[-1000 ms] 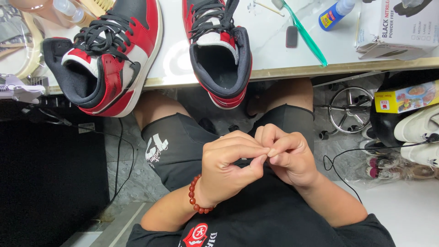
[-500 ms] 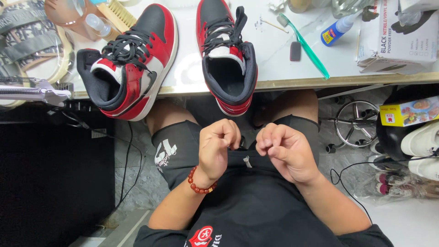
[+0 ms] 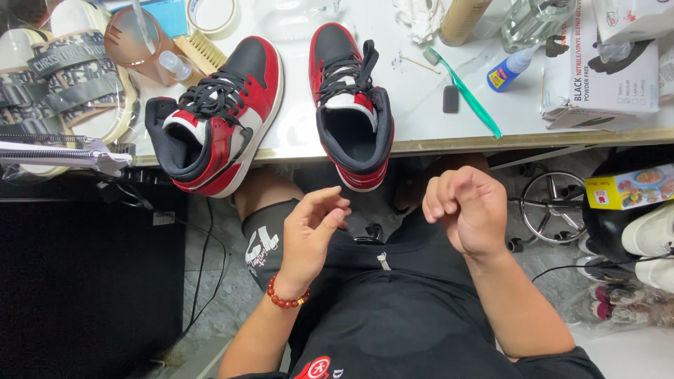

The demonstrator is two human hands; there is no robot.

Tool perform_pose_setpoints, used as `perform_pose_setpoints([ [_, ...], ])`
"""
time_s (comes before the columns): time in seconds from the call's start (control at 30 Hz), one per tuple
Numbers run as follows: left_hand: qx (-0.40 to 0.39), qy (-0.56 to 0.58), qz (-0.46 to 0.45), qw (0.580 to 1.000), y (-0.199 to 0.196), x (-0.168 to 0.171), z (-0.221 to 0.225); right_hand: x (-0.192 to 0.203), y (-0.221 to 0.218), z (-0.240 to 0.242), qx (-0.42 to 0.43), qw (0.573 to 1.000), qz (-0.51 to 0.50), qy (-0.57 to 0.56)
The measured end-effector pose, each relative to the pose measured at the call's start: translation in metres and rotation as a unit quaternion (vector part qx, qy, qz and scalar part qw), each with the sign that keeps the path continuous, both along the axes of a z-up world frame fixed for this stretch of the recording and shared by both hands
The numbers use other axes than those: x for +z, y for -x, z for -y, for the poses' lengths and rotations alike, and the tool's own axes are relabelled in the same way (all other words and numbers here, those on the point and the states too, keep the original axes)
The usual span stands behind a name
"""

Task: Applying glue to the sole of a sneaker to repair it.

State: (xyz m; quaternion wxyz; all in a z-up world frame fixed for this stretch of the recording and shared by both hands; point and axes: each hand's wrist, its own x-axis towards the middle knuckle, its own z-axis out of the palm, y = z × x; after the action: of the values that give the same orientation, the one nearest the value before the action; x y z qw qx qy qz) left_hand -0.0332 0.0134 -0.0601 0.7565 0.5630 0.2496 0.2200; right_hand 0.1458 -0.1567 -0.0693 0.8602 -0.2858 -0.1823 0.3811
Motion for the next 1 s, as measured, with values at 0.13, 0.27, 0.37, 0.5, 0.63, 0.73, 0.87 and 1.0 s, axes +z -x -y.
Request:
perform_pose_setpoints([
  [0.13, 0.053, 0.021, -0.084, 0.995, 0.020, -0.054, -0.006, -0.010, -0.006, -0.009, -0.013, 0.998, -0.020, -0.051],
  [0.27, 0.111, 0.087, 0.099, 0.985, 0.038, -0.129, -0.014, 0.007, -0.015, -0.043, -0.109, 0.925, 0.299, 0.207],
  [0.37, 0.121, 0.020, 0.073, 0.990, 0.017, -0.076, -0.013, 0.030, -0.019, -0.082, -0.100, 0.872, 0.389, 0.280],
  [0.5, 0.116, -0.096, -0.004, 0.989, -0.003, -0.003, -0.009, 0.039, -0.017, -0.103, -0.085, 0.847, 0.395, 0.345],
  [0.63, 0.145, -0.038, -0.043, 0.988, 0.013, -0.034, -0.015, 0.025, -0.018, -0.098, -0.077, 0.877, 0.357, 0.312],
  [0.73, 0.171, 0.041, -0.071, 0.982, 0.031, -0.091, -0.019, 0.012, -0.021, -0.084, -0.101, 0.911, 0.302, 0.260],
  [0.87, 0.161, 0.004, 0.073, 0.984, 0.035, -0.121, -0.023, 0.007, -0.016, -0.063, -0.150, 0.923, 0.259, 0.243],
  [1.0, 0.061, -0.024, 0.100, 0.993, 0.006, -0.062, -0.046, -0.002, 0.002, -0.033, -0.201, 0.912, 0.263, 0.244],
])
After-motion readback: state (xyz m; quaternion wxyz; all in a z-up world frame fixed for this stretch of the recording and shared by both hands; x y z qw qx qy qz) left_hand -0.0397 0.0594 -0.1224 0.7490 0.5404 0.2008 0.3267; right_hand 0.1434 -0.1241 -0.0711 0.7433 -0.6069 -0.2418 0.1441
